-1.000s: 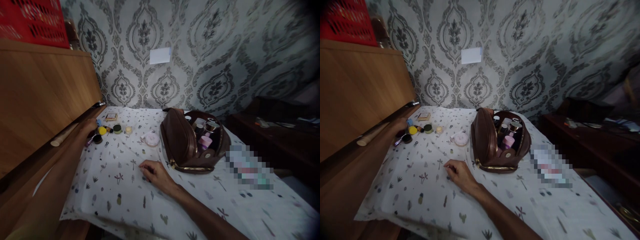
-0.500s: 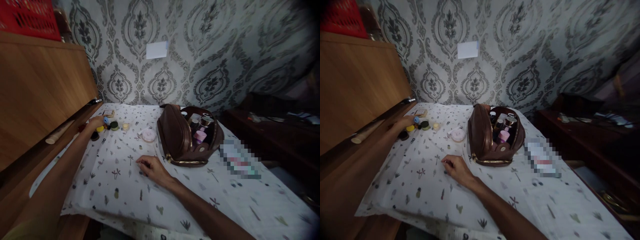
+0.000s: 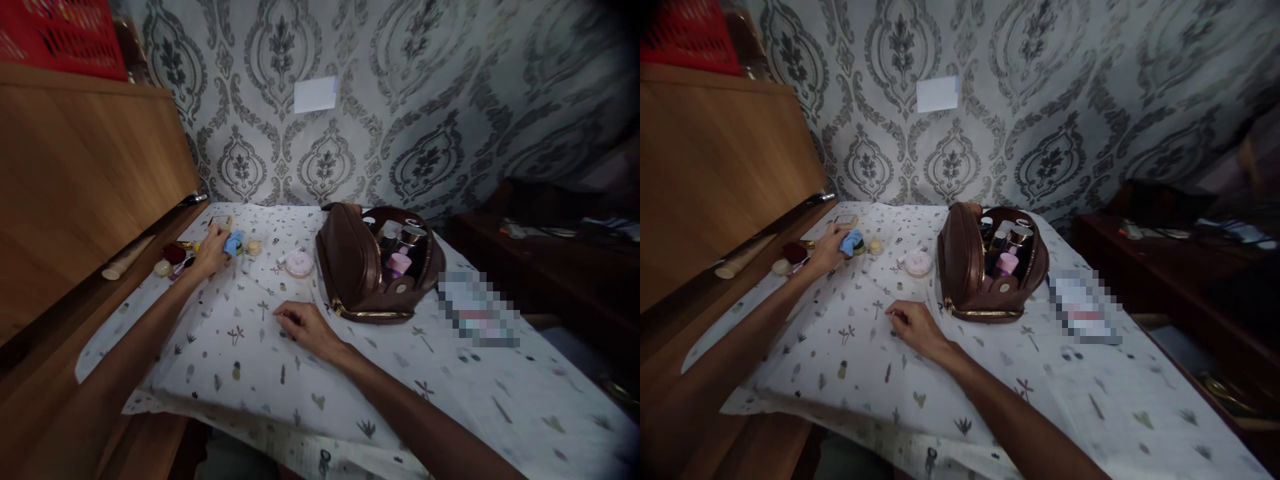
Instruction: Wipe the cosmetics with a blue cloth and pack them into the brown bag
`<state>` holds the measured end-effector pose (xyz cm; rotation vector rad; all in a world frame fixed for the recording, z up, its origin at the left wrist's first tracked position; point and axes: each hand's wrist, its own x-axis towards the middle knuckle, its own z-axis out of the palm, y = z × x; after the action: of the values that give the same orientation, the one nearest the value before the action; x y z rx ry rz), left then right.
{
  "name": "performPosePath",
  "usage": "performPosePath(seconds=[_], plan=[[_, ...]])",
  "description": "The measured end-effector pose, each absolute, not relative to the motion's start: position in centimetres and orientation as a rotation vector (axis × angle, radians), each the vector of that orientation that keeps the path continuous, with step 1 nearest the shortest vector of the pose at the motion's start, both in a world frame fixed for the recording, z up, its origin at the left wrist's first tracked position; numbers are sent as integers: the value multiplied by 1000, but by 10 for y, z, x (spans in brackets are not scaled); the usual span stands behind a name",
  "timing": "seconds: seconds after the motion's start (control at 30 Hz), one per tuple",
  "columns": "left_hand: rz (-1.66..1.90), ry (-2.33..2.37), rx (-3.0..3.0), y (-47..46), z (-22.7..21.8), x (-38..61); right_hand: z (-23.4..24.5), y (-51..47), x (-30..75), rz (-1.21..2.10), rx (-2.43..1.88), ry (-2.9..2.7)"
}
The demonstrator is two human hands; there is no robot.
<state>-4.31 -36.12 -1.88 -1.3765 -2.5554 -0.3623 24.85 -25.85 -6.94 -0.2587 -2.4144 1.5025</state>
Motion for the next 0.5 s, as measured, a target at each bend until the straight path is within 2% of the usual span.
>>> performPosePath(seconds=[0.27, 0.5], plan=[[-499, -2404, -1597, -356, -69, -32, -78, -253, 248, 1580, -298, -2333], [-558, -2438, -1680, -343, -63, -15, -82, -240, 247, 1611, -389, -2142]])
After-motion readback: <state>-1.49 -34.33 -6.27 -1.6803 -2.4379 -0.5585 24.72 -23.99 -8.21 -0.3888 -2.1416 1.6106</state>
